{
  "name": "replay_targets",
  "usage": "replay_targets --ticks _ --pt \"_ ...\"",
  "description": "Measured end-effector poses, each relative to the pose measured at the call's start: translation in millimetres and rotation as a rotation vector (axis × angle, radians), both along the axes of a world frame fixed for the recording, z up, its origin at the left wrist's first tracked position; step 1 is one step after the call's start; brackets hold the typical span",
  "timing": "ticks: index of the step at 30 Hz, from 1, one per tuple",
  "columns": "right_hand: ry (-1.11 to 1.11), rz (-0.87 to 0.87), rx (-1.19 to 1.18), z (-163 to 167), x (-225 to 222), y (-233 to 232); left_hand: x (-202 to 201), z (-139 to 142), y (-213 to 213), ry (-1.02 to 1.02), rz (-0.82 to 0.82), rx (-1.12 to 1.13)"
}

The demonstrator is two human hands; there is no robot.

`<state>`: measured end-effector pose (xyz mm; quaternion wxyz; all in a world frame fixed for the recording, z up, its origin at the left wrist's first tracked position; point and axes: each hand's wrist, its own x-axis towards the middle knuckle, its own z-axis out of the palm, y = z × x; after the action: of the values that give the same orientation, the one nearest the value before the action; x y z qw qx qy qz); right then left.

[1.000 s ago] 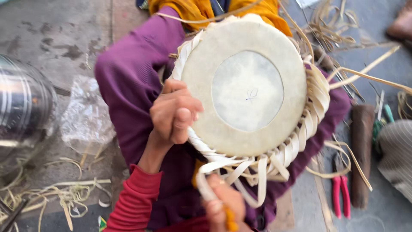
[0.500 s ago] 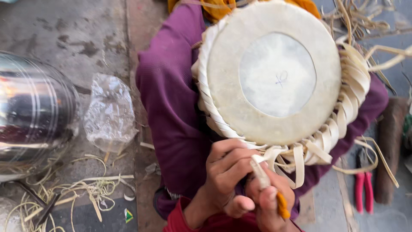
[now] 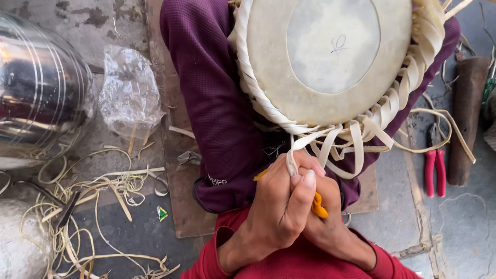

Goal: The person braids a white strip around the rim of a drum while seated on the floor. They use both hands to weave the strip through existing loops and pull it tight, occasionally using a yellow cloth to assist with tension.

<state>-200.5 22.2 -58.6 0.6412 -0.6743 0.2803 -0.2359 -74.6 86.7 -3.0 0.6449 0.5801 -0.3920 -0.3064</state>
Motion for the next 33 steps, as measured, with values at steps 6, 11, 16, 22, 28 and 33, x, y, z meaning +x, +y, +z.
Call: replay_targets --ticks 6,11,16,22,28,33 --pt "-0.046 0.045 -0.608 3.3 6.7 -16.5 9.3 1.0 -7.0 -0.213 0.045 -0.009" --pt "-0.235 -0.505 -0.973 -3.0 -10.8 -23.4 22.8 -3.1 -15.5 0.394 0.14 0.236" --pt "0.108 -1.021 -0.728 -8.0 -74.6 -41.2 61.8 -5.5 -9.5 -0.564 0.431 0.053" --pt "0.179 -0.876 -0.645 -31.0 -82.3 -86.8 47.2 -21.2 -25.2 0.049 0.338 -0.181" --pt "-0.172 -0.566 0.196 -30.4 -32.8 -117.7 59.7 -12.2 -18.9 -0.743 0.028 0.067" --pt "0.051 -0.411 -0.224 9.6 -30.4 -69.5 68.3 8.5 -2.8 -0.549 0.024 -0.03"
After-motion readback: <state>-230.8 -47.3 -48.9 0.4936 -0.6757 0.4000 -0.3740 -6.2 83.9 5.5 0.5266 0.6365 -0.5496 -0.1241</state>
